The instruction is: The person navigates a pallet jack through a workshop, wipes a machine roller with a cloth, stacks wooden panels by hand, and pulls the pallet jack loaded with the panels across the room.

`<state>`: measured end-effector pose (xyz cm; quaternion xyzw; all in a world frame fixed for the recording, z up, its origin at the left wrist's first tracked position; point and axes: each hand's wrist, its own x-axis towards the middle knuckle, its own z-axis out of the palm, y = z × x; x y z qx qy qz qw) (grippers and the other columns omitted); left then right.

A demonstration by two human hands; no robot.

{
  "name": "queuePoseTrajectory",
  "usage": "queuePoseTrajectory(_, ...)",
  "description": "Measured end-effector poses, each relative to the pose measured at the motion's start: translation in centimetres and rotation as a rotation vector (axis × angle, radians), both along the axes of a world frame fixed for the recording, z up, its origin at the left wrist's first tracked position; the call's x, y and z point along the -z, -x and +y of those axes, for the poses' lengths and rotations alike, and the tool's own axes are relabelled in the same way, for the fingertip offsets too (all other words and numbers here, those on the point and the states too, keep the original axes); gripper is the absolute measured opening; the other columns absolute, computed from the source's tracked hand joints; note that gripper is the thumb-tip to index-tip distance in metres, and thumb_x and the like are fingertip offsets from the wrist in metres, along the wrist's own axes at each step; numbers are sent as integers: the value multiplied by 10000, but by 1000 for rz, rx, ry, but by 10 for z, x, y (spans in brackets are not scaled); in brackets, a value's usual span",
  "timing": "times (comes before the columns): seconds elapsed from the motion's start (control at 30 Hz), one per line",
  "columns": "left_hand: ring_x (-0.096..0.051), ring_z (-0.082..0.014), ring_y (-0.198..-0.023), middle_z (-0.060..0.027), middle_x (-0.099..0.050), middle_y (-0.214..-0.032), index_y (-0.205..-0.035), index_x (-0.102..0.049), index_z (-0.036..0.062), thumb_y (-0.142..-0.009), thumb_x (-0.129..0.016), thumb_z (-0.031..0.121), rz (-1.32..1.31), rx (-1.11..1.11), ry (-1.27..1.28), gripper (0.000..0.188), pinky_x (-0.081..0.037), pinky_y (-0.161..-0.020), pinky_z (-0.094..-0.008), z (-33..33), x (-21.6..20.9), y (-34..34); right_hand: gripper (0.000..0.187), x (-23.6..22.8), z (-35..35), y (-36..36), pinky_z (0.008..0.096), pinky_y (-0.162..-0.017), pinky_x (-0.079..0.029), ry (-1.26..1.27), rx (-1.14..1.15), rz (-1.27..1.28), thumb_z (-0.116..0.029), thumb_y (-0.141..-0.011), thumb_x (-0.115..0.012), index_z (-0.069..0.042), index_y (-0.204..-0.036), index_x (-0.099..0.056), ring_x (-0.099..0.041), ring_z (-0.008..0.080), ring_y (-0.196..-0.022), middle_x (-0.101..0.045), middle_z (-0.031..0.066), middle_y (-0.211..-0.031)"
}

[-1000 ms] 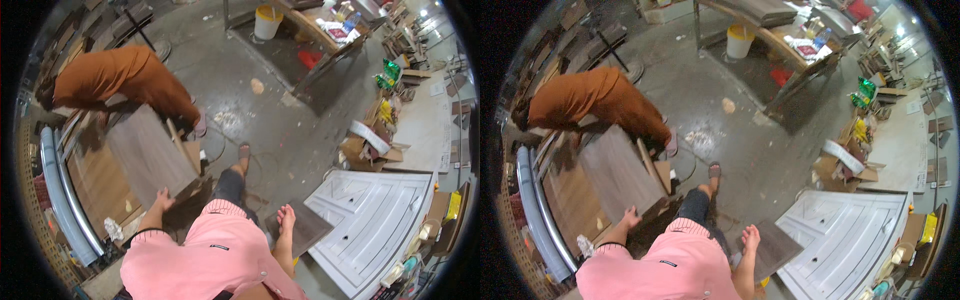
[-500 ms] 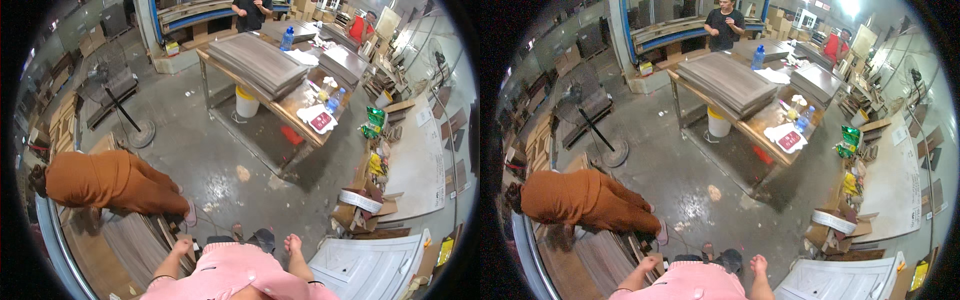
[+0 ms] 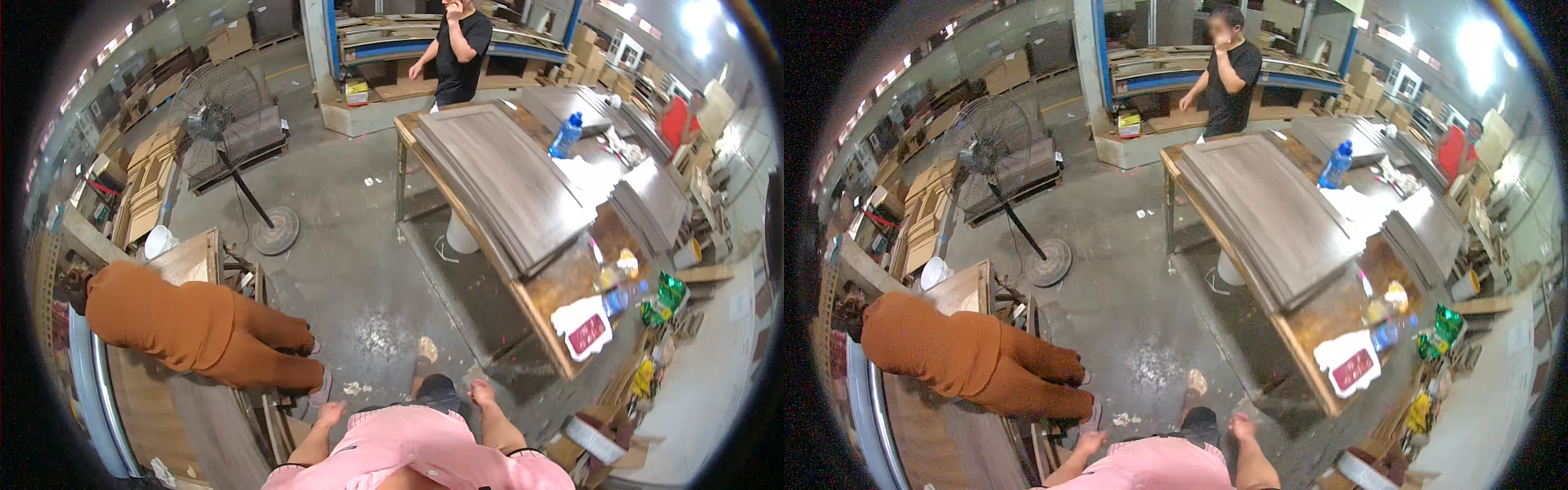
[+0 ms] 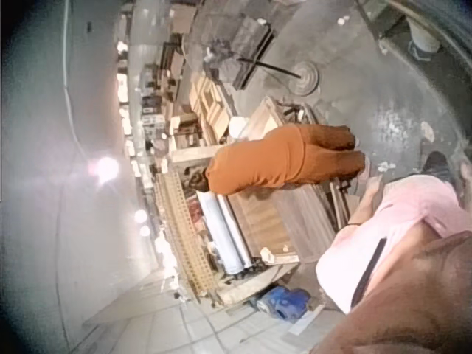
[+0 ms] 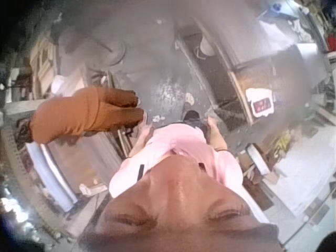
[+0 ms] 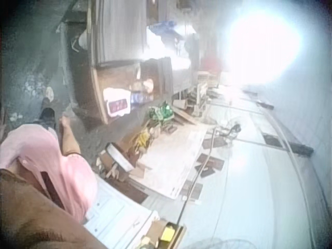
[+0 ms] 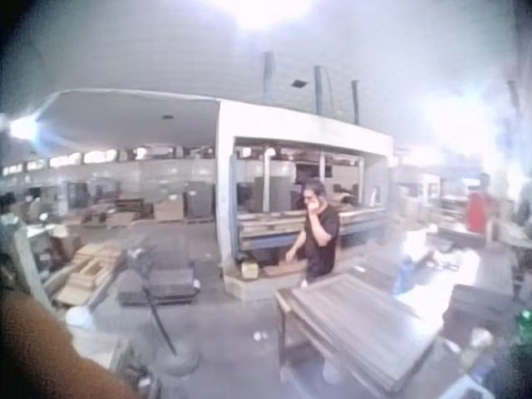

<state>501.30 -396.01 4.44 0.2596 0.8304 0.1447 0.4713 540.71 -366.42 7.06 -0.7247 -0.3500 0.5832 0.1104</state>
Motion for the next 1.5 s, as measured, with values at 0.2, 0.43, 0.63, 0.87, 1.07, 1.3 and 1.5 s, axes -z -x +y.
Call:
queuePoseTrajectory(0.2, -654, -211, -716, -101, -709, -813, -811, -717, 54, -863, -565, 281, -124, -123, 37, 278, -505, -628, -380, 27, 8, 8, 251, -14, 191, 165, 263, -523, -432, -226, -156, 278, -225, -951, -551, -117, -1163, -634, -661, 131, -779, -679, 32, -955)
queuePoseTrajectory(0.43, -671, -248, -775, -164, -716, -874, -881, -724, -8, -838, -567, 230, -228, -432, -90, 289, -526, -714, -376, 170, -4, 60, 292, -107, 338, 373, 248, -600, -448, -295, -461, 525, -220, -959, -560, -93, -1218, -603, -655, 116, -839, -687, 23, -1020)
queuePoseTrajectory(0.63, -662, -345, -922, -233, -685, -952, -902, -721, 25, -852, -528, 346, 184, -154, -96, 378, -501, -840, -407, 291, 65, 225, 284, -96, 421, 467, 245, -594, -451, -257, -552, 428, -209, -954, -564, -87, -1206, -608, -652, 120, -807, -686, 28, -1014)
queuePoseTrajectory(0.87, -639, -137, -782, -54, -683, -825, -920, -674, 21, -905, -585, 321, 70, -625, -307, 313, -517, -728, -322, 503, -16, 437, 276, -88, 524, 587, 260, -564, -441, -160, -517, 388, -223, -930, -577, -115, -1181, -619, -639, 114, -775, -671, 18, -1017)
queuePoseTrajectory(1.07, -571, -107, -719, -15, -639, -789, -912, -657, 45, -911, -582, 315, -17, -729, -446, 281, -478, -695, -287, 601, -58, 561, 248, -73, 643, 746, 250, -612, -447, -142, -492, 433, -190, -970, -501, -102, -1169, -621, -629, 115, -750, -671, 21, -1016)
queuePoseTrajectory(1.3, -613, -212, -806, -41, -644, -865, -974, -619, 88, -917, -532, 289, -20, -81, -61, 227, -496, -663, -357, 566, 38, 584, 275, -87, 777, 970, 287, -668, -494, -191, -554, 668, -162, -995, -458, -23, -1184, -601, -649, 152, -781, -696, 93, -965)
queuePoseTrajectory(1.5, -646, -302, -966, -75, -669, -913, -970, -614, 105, -891, -521, 264, 9, -345, 124, 200, -543, -759, -420, 653, 36, 580, 360, -115, 838, 1154, 293, -784, -537, -127, -889, 869, -255, -985, -559, 40, -1186, -605, -673, 176, -842, -699, 128, -944)
